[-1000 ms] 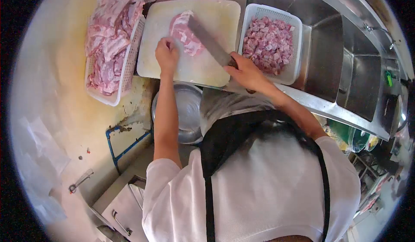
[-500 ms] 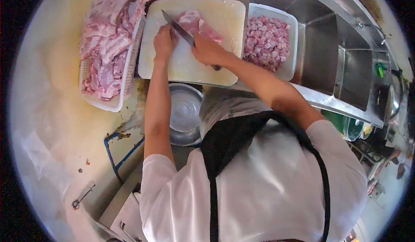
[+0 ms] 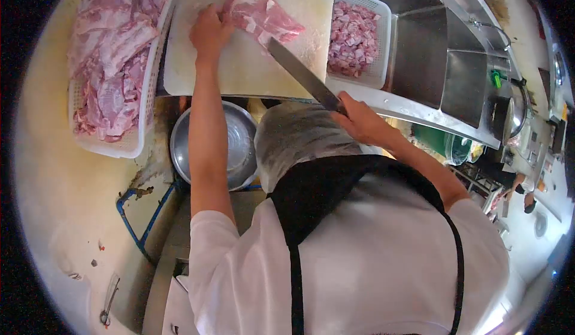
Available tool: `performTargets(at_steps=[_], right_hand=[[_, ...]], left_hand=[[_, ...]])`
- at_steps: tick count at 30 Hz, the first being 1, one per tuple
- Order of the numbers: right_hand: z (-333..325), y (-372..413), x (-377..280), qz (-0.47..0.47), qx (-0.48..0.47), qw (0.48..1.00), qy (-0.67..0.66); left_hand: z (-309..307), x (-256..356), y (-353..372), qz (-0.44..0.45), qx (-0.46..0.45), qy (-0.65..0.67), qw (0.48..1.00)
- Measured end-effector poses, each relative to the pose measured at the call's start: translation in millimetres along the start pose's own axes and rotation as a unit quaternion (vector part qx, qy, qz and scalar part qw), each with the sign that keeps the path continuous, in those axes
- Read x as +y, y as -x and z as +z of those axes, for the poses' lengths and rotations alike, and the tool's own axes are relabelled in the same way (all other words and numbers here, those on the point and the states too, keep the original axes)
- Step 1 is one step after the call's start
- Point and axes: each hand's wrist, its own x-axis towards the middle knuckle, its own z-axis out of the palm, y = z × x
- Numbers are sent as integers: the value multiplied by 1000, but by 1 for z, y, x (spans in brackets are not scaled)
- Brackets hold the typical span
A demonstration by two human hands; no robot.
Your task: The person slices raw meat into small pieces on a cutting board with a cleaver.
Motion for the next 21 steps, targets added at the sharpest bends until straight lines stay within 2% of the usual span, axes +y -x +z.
performTargets(at_steps=[1, 3, 4, 6, 10, 12, 13, 14, 15, 16, 18, 19, 21], right_hand=[[-4, 9, 7, 1, 2, 1000, 1], [-9, 20, 18, 37, -21, 998, -53], [-12, 21, 21, 36, -15, 998, -54], [-18, 16, 30, 92, -73, 980, -158], [-13, 8, 54, 86, -75, 960, -254], [-10, 6, 59, 101, -81, 939, -318], [-10, 7, 59, 100, -83, 937, -323], [-13, 6, 57, 82, -92, 935, -333], [-16, 5, 56, 63, -100, 932, -341], [-15, 2, 56, 57, -100, 932, -344], [-12, -4, 57, 18, -97, 929, -357], [-13, -7, 55, 14, -99, 929, -358], [-15, -10, 51, -4, -84, 944, -319]], left_hand=[[-5, 6, -1, 1, 0, 2, 1000], [-18, 21, -6, -18, -132, -41, 990], [-19, 25, -5, -13, -129, -41, 991], [-20, 30, 4, 28, -162, -28, 986], [-29, 40, 55, 100, -226, -11, 969], [-39, 53, 78, 6, -219, 232, 948], [-36, 55, 86, 6, -222, 228, 948], [-34, 56, 92, -150, -214, 397, 880], [-31, 56, 95, -296, -191, 544, 761], [-34, 67, 94, -293, -190, 541, 765], [-37, 96, 94, -311, -167, 638, 684], [-33, 103, 96, -310, -164, 636, 687], [-20, 110, 99, -258, -116, 571, 771]])
